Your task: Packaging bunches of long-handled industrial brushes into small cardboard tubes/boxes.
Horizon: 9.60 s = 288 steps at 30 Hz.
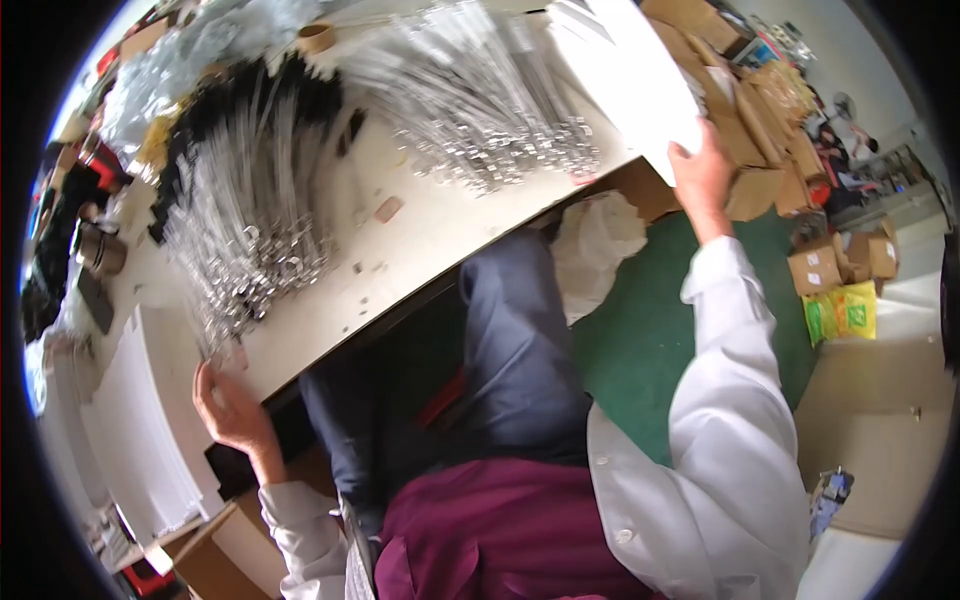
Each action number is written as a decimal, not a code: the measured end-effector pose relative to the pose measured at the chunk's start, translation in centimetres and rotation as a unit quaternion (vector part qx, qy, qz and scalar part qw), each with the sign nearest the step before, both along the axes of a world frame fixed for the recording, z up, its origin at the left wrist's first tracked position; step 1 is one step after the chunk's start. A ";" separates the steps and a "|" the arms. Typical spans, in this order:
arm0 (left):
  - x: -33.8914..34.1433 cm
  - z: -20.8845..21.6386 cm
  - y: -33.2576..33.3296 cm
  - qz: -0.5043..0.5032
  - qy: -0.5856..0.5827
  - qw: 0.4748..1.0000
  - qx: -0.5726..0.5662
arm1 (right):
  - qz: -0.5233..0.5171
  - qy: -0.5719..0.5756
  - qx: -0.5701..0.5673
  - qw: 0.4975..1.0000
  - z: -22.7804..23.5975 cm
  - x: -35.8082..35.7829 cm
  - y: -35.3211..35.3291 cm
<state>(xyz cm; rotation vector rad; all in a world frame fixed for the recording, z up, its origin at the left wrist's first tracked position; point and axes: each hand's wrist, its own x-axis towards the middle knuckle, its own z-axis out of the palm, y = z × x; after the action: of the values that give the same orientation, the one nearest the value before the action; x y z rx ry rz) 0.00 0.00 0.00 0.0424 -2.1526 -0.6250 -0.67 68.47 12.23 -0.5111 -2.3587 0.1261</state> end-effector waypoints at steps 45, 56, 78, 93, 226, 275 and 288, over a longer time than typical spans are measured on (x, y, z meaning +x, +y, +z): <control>2.1 8.4 13.7 -0.305 -0.182 0.901 -0.249 | 0.431 -0.070 -0.189 0.879 -5.4 5.6 -34.5; 2.4 7.9 12.6 -0.310 -0.197 0.891 -0.269 | 0.395 -0.252 -0.604 0.644 -3.3 4.1 -32.4; 1.4 9.7 14.1 -0.360 -0.225 0.878 -0.222 | 0.544 -0.144 -0.006 0.827 -2.2 3.0 -33.4; 1.1 9.3 10.6 -0.350 -0.271 0.873 -0.205 | 0.565 -0.197 0.055 0.799 -2.1 0.8 -32.6; 10.6 2.8 13.7 -0.252 -0.435 0.857 0.117 | 0.450 -0.178 -0.506 0.714 -10.0 10.5 -38.8; 11.5 1.4 12.2 -0.216 -0.381 0.888 0.140 | 0.522 -0.200 -0.501 0.661 -11.7 11.6 -40.0; 11.6 8.3 5.0 -0.161 -0.330 0.930 0.033 | 0.522 -0.091 -0.397 0.749 -6.0 5.1 -38.8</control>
<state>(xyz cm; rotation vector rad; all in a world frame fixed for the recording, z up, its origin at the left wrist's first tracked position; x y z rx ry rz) 11.61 4.95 8.31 -0.0802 -2.8198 -0.9771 4.44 29.63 6.21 0.5483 -2.3956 1.6940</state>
